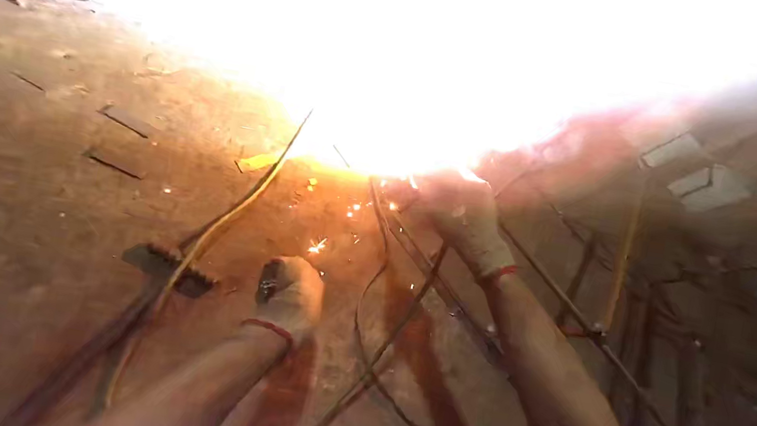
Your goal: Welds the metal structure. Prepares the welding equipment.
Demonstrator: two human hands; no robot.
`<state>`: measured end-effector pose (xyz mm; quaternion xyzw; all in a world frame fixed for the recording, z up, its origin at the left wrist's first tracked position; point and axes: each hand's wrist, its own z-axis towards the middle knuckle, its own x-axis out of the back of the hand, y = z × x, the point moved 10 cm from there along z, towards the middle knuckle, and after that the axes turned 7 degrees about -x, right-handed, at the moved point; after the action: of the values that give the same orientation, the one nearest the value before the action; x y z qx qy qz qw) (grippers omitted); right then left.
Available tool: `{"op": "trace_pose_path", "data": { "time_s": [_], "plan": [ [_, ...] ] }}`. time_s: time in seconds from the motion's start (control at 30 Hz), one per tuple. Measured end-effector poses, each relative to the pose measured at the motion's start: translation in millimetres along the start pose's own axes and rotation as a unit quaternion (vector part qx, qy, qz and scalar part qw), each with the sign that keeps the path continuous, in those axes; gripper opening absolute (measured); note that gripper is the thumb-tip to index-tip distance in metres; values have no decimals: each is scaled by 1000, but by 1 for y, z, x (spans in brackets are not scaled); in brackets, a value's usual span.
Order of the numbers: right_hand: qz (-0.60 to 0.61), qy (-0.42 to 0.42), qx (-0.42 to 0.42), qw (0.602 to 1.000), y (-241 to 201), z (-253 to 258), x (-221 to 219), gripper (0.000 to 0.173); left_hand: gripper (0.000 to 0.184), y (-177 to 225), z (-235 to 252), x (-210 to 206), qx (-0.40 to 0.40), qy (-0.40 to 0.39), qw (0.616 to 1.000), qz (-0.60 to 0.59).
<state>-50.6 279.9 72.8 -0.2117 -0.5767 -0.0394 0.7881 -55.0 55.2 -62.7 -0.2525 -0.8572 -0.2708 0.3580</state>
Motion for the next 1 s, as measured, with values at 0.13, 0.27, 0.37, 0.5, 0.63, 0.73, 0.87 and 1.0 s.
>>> {"op": "trace_pose_path", "data": {
  "time_s": [0.13,0.27,0.37,0.5,0.63,0.73,0.87,1.0],
  "plan": [
    [6,-93,-90,992,6,-7,-7,32,37,1,0,4,15,-2,1000,-10],
    [45,-4,-32,998,3,5,3,40,32,7,10,-4,21,-68,991,113],
    [46,-11,-44,998,2,6,4,44,33,7,11,-4,24,-44,991,121],
    [-46,-131,-141,980,28,-17,-16,41,53,-3,-16,-6,-8,-81,996,-34],
    [-31,-19,-34,999,10,-6,-3,29,53,1,-22,4,5,-74,997,-12],
    [34,23,9,999,-4,6,7,35,27,8,2,0,12,-42,990,133],
    [10,-19,-35,999,0,2,3,35,39,3,2,1,7,-21,999,34],
    [-27,-165,-200,965,27,-19,-14,41,54,-8,-16,-3,12,-44,996,-73]
  ]
}}
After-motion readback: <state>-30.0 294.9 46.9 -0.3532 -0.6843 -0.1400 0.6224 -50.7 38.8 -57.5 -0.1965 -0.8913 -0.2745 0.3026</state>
